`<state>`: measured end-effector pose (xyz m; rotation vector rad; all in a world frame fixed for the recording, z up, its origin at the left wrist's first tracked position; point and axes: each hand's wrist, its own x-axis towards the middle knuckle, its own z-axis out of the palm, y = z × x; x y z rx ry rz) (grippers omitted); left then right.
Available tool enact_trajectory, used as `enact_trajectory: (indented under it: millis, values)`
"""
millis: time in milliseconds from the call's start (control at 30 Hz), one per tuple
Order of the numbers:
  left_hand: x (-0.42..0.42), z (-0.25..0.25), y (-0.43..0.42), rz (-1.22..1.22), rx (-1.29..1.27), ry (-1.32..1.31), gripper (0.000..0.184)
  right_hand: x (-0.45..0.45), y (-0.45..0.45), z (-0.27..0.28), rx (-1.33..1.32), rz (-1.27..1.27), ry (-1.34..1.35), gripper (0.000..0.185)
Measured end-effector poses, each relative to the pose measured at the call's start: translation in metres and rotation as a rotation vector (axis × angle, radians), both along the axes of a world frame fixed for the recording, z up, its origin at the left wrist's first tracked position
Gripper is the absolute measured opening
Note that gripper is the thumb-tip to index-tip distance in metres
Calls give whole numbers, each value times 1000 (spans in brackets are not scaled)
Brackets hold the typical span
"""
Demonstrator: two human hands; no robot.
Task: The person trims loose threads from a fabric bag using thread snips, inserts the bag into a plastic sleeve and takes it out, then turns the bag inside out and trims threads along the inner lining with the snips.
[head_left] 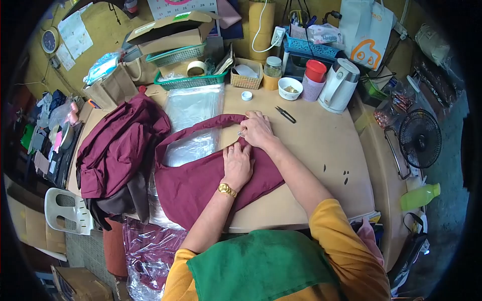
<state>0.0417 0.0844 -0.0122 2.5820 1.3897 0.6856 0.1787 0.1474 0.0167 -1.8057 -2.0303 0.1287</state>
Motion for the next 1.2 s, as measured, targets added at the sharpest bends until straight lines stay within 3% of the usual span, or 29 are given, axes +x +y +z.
enact_trajectory:
  millis: [67,167,200,267,367,433,533,633,767,833,867,900,967,1000,1100,1133,1200]
  values:
    - [-3,5,-10,-78,-92,176,38,-1,2,4,-56,0,-11,12]
    - [-10,27,-32,-197,-255,190,40,-1,2,3,-201,6,-39,15]
    - [-11,26,-29,-193,-253,189,40,0,-5,7,-185,-21,104,16]
    - [-10,23,-21,-5,97,-31,41,2,-17,3,-125,-38,358,19]
    - [-18,15,-9,19,-231,-223,39,-1,-38,4,-101,-172,565,18]
    - [-20,10,-15,-81,-96,-289,38,3,-37,-22,-45,-223,605,18]
    - [-18,0,-31,-41,-71,-280,40,4,-37,-44,-15,-307,639,14]
    - [-20,-11,-44,-49,23,-38,36,1,-37,-45,-42,-337,595,14]
    - [-17,-14,-45,-52,62,42,34,22,-27,-52,-153,-232,641,16]
    - [-18,-13,-43,-51,53,29,34,27,-30,-38,234,-252,586,15]
    - [-18,-14,-44,-52,37,20,34,28,-39,-27,83,-302,782,15]
    - [-19,-16,-44,-49,33,20,34,22,-51,-17,79,-301,781,15]
    - [-18,-18,-42,-59,38,26,36,7,-75,-12,-5,-123,288,13]
    - [-18,-18,-42,-59,36,25,36,-1,-86,-24,78,28,93,5]
    - [-17,-18,-42,-68,5,-28,46,5,-74,-50,212,-22,114,4]
    - [-18,-19,-44,-74,-3,-14,48,13,-63,-49,255,-63,5,12]
    - [-18,-20,-45,-77,2,2,51,39,-44,-39,234,-159,87,13]
